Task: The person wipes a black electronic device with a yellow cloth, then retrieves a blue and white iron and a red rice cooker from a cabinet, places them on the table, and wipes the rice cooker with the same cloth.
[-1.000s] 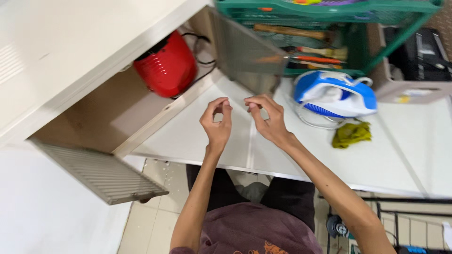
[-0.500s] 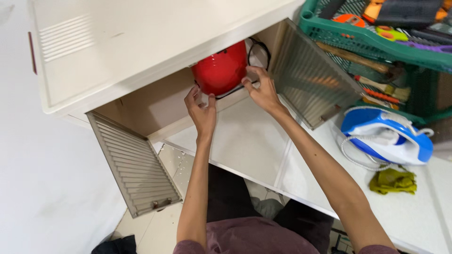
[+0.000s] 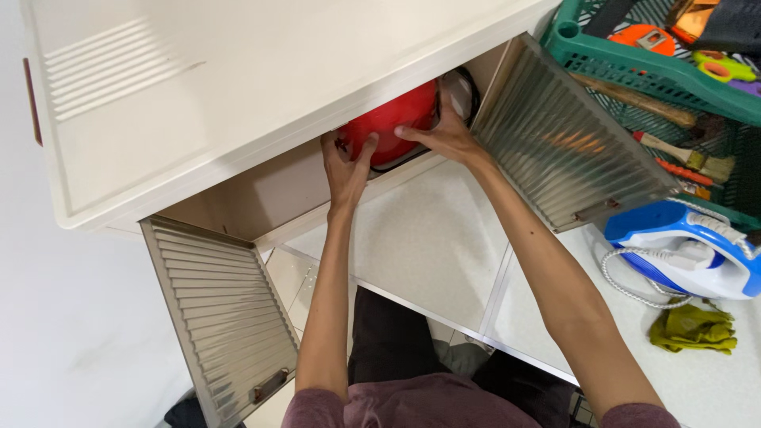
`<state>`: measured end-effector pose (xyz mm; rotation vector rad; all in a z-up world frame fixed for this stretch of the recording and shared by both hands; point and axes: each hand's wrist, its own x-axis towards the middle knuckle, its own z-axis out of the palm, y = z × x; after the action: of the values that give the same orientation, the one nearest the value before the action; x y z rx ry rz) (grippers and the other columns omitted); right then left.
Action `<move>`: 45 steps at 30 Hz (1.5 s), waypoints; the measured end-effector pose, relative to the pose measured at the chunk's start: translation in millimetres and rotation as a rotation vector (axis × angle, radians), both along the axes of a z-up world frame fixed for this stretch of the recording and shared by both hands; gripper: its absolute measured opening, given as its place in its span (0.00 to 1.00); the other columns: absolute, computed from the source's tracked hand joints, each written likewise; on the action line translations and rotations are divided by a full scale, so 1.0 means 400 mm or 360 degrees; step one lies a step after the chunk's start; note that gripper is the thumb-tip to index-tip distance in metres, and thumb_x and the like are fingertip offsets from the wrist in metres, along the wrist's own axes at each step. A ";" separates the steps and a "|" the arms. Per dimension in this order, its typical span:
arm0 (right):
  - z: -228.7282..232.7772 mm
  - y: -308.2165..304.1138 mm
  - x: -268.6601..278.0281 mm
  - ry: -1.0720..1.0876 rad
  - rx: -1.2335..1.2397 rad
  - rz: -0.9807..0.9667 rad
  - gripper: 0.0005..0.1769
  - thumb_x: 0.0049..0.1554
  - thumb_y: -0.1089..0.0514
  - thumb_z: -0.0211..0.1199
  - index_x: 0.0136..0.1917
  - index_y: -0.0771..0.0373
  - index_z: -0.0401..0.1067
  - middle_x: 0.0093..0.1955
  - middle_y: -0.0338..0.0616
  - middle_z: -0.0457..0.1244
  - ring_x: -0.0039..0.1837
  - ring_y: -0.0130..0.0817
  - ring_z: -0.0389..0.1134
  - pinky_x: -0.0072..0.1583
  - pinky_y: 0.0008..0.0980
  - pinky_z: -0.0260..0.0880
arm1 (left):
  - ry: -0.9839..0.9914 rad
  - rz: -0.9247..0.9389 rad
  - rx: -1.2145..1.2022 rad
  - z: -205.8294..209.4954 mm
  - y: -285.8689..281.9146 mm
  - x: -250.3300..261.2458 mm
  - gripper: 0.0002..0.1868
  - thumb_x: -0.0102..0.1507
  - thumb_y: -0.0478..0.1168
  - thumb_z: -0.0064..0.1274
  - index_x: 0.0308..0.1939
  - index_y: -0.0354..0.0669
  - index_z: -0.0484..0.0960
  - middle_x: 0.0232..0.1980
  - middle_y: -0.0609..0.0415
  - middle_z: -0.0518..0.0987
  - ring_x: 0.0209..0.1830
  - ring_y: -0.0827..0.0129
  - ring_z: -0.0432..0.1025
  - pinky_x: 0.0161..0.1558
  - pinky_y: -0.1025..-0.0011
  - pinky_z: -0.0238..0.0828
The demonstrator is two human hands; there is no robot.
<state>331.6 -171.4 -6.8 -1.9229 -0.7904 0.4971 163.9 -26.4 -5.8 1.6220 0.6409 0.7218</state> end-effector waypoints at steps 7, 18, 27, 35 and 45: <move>-0.023 0.026 0.057 0.0047 -0.0131 0.0005 0.83 0.36 0.28 0.80 0.84 0.61 0.32 0.84 0.59 0.42 0.85 0.55 0.40 0.78 0.55 0.47 | 0.0094 -0.0274 -0.0271 -0.012 0.058 0.007 0.53 0.56 0.64 0.63 0.71 0.32 0.60 0.66 0.38 0.70 0.67 0.54 0.67 0.67 0.61 0.66; -0.029 0.036 0.032 0.0130 0.0040 -0.0105 0.73 0.36 0.33 0.81 0.83 0.55 0.45 0.81 0.51 0.52 0.82 0.48 0.51 0.77 0.50 0.56 | 0.0120 -0.0205 -0.0277 -0.027 0.064 -0.008 0.46 0.59 0.64 0.60 0.68 0.32 0.68 0.64 0.39 0.72 0.66 0.54 0.69 0.67 0.59 0.65; 0.015 0.039 -0.051 -0.0300 0.0251 -0.0118 0.71 0.36 0.32 0.83 0.82 0.58 0.51 0.78 0.56 0.50 0.81 0.53 0.50 0.77 0.54 0.56 | -0.0070 -0.0146 -0.0035 0.003 0.069 -0.093 0.50 0.58 0.67 0.60 0.70 0.32 0.68 0.66 0.39 0.74 0.69 0.52 0.68 0.70 0.55 0.63; 0.012 -0.043 -0.167 -0.0212 0.0473 -0.0142 0.70 0.44 0.32 0.79 0.85 0.58 0.42 0.78 0.57 0.47 0.82 0.52 0.46 0.76 0.55 0.58 | -0.0327 -0.0254 -0.0102 0.034 -0.004 -0.168 0.55 0.58 0.66 0.59 0.78 0.39 0.54 0.75 0.39 0.65 0.76 0.51 0.62 0.71 0.54 0.62; -0.020 -0.105 -0.216 -0.0180 0.0535 -0.0273 0.71 0.45 0.34 0.78 0.84 0.57 0.36 0.80 0.59 0.41 0.82 0.55 0.44 0.78 0.56 0.52 | -0.0413 -0.0509 -0.0081 0.063 -0.018 -0.162 0.50 0.63 0.53 0.59 0.81 0.40 0.50 0.79 0.39 0.63 0.77 0.50 0.62 0.73 0.58 0.63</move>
<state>245.3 -213.2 -14.7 -1.6953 -0.7220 0.1399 99.1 -33.6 19.5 1.5061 0.2038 0.6577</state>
